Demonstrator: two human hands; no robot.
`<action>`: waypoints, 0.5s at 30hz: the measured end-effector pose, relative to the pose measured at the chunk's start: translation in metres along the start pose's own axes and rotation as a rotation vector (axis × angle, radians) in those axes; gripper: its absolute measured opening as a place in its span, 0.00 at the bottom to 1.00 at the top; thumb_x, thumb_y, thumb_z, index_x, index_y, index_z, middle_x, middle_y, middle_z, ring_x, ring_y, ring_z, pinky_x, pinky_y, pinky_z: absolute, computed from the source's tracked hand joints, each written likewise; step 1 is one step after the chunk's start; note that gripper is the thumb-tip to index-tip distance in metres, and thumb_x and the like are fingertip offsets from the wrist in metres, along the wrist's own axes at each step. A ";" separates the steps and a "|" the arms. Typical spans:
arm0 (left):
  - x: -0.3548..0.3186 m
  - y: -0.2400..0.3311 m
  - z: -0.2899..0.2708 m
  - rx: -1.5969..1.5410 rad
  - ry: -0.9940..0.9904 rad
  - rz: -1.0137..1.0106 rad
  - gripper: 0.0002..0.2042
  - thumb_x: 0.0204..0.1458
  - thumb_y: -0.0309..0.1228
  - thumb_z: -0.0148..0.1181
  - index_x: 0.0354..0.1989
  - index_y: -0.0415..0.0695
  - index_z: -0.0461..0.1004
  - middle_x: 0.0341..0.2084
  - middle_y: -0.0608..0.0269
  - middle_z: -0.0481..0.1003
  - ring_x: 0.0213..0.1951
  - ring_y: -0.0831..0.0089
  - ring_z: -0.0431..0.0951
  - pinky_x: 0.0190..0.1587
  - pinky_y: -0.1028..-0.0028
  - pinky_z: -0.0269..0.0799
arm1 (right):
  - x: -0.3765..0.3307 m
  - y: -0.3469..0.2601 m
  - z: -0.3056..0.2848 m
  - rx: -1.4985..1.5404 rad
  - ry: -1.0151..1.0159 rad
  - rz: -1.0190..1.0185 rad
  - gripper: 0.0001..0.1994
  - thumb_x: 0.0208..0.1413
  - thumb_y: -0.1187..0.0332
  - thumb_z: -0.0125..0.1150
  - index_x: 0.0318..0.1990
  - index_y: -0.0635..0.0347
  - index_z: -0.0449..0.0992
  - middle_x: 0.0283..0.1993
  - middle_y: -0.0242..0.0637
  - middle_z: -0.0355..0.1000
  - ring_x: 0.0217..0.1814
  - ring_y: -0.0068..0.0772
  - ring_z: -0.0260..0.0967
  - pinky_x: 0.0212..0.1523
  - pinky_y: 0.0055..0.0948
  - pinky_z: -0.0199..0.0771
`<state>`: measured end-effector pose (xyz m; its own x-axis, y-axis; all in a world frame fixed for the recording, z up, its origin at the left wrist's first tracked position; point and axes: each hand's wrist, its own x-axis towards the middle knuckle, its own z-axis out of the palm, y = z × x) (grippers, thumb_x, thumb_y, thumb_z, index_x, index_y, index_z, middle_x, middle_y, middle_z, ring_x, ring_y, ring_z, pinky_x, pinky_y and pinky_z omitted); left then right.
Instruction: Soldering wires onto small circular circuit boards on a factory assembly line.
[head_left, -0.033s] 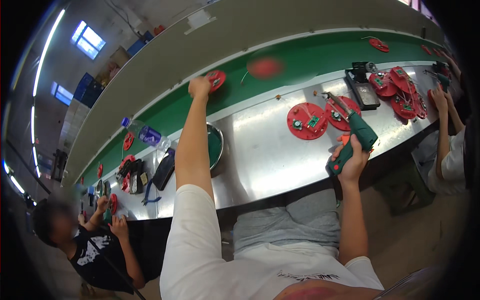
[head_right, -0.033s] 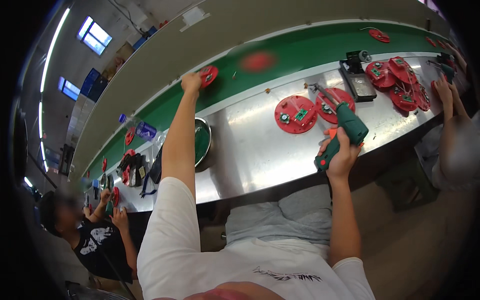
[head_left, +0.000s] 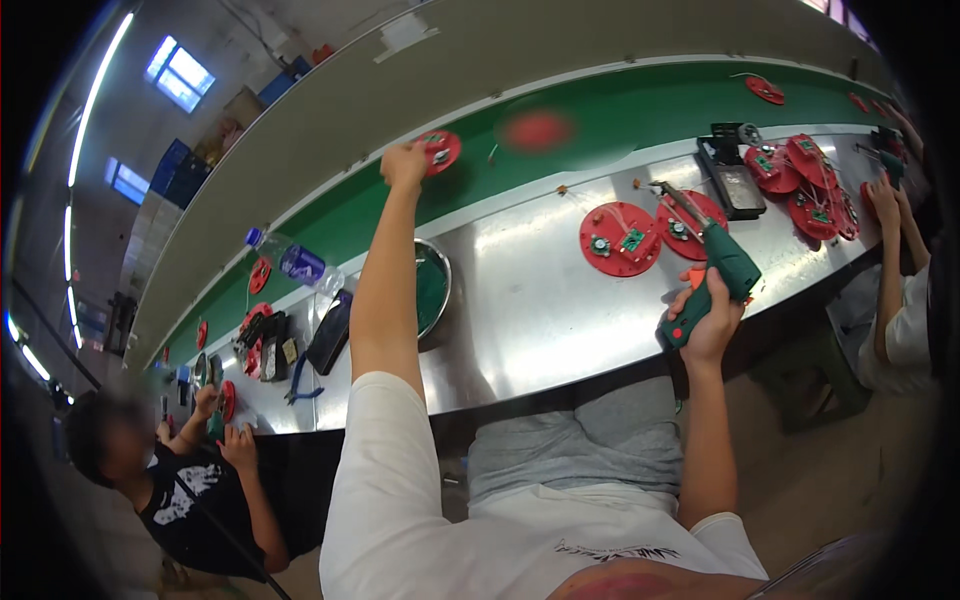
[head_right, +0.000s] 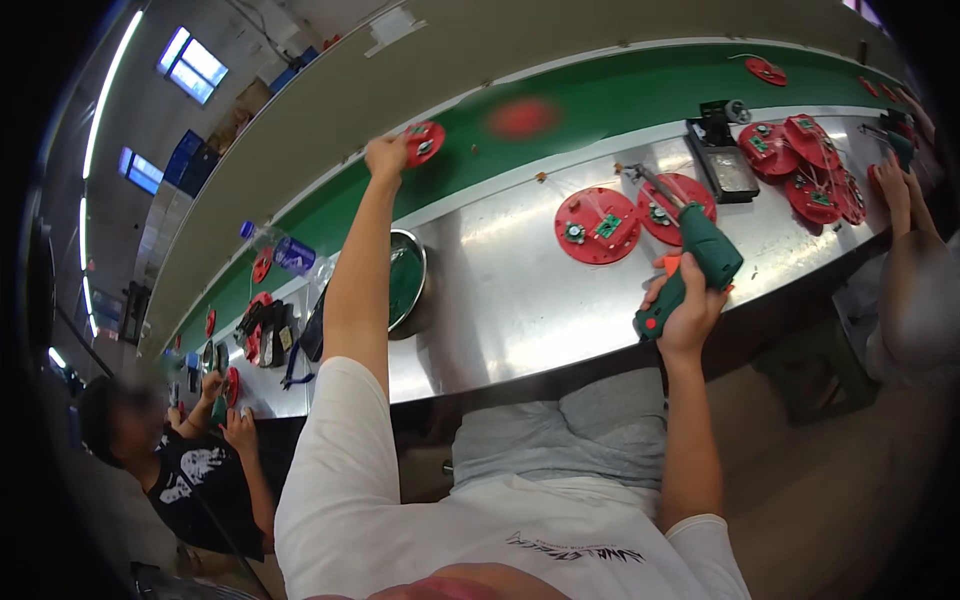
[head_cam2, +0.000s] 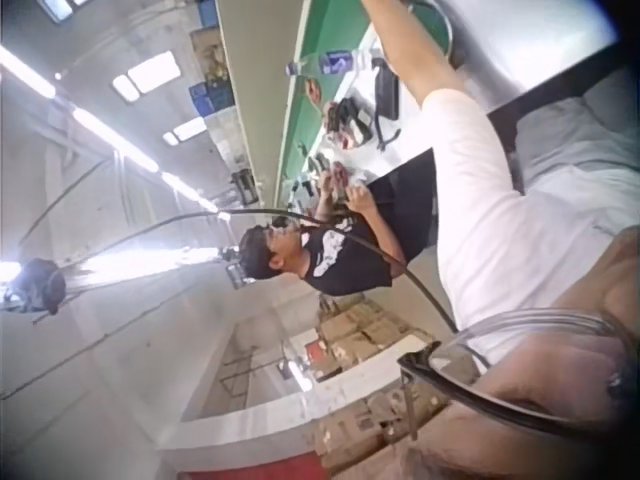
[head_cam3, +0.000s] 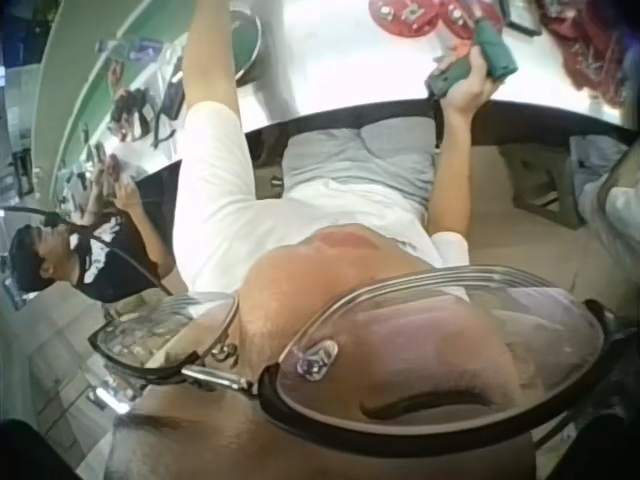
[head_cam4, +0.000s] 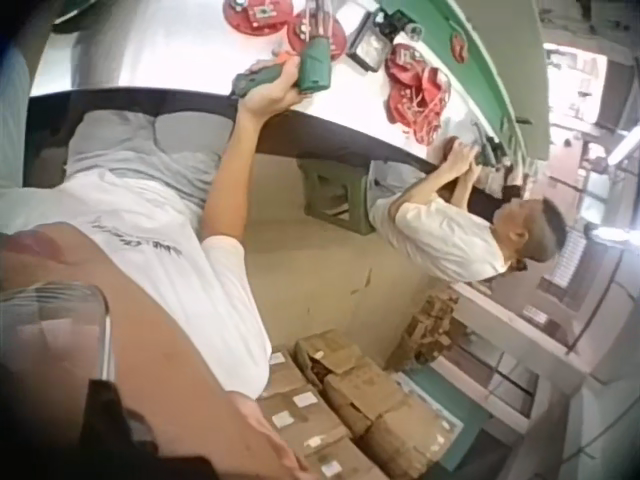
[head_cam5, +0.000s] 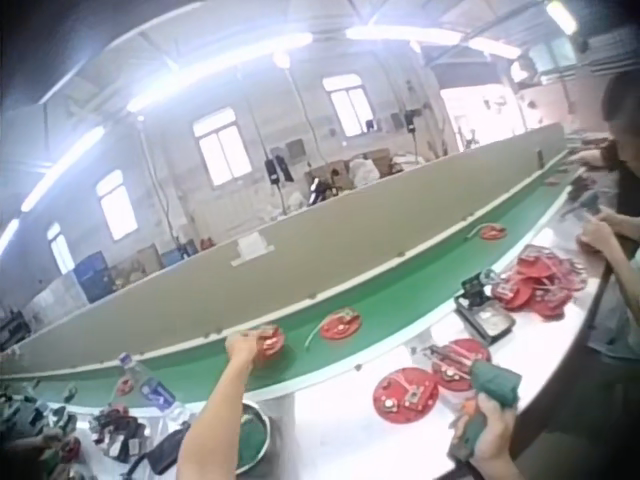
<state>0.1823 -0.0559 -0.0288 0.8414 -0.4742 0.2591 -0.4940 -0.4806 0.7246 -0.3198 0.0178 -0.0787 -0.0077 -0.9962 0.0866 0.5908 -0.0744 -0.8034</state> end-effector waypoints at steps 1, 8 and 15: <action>-0.015 0.014 -0.005 -0.073 -0.034 0.108 0.12 0.50 0.37 0.67 0.37 0.40 0.84 0.46 0.49 0.80 0.44 0.57 0.82 0.48 0.63 0.75 | 0.001 0.002 -0.004 -0.011 0.008 -0.005 0.12 0.63 0.65 0.52 0.44 0.68 0.70 0.33 0.44 0.73 0.17 0.27 0.67 0.17 0.27 0.69; -0.154 0.038 -0.086 -0.231 -0.247 0.677 0.08 0.54 0.27 0.64 0.37 0.35 0.83 0.48 0.52 0.80 0.38 0.73 0.80 0.39 0.73 0.77 | -0.001 0.003 0.004 -0.037 -0.051 -0.012 0.13 0.65 0.64 0.51 0.45 0.69 0.70 0.34 0.43 0.72 0.17 0.26 0.66 0.16 0.27 0.68; -0.270 -0.004 -0.103 0.069 -0.655 0.787 0.07 0.52 0.26 0.63 0.35 0.34 0.80 0.49 0.47 0.78 0.46 0.51 0.79 0.50 0.61 0.75 | -0.001 0.006 0.002 -0.094 -0.091 0.021 0.14 0.65 0.64 0.51 0.45 0.68 0.70 0.35 0.44 0.73 0.18 0.25 0.67 0.17 0.26 0.66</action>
<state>-0.0201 0.1499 -0.0363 -0.0010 -0.9730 0.2307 -0.8832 0.1091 0.4562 -0.3141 0.0183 -0.0825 0.0791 -0.9897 0.1190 0.5116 -0.0622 -0.8570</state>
